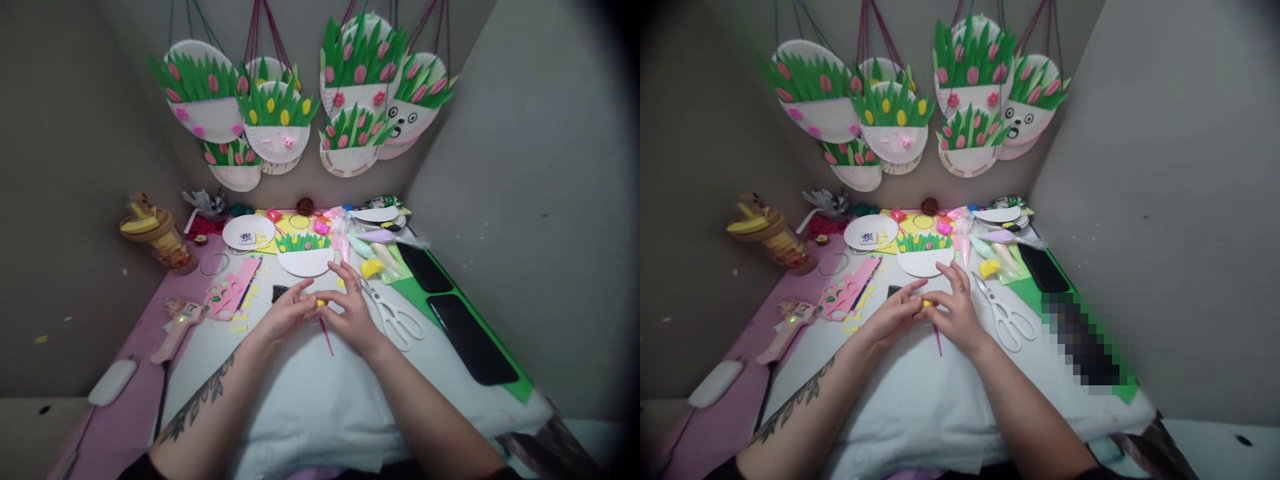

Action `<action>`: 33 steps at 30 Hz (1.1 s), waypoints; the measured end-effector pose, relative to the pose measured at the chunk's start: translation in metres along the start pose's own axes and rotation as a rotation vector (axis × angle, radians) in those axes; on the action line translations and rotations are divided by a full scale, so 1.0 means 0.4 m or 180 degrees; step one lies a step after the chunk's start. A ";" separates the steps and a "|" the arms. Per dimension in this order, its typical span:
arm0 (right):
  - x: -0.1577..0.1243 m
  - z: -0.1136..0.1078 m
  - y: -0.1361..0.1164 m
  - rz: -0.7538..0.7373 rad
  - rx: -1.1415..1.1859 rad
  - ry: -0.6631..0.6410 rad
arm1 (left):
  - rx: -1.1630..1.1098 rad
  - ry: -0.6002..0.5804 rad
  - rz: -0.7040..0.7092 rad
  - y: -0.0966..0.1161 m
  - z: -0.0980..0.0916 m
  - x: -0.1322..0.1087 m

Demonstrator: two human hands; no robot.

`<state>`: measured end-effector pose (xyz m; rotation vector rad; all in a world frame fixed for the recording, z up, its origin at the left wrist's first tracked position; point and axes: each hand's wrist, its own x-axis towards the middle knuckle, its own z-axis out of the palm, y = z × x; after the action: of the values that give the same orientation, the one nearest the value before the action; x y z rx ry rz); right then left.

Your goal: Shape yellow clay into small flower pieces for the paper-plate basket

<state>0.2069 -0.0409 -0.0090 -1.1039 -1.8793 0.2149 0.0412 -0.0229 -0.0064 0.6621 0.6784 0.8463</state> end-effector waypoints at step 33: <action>-0.001 0.002 0.009 0.0016 -0.0014 0.0036 | -0.0082 0.0023 -0.0013 0.003 0.002 -0.003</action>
<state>0.2084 -0.0387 -0.0117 -1.1109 -1.8679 0.2069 0.0404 -0.0234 -0.0047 0.6346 0.6740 0.8527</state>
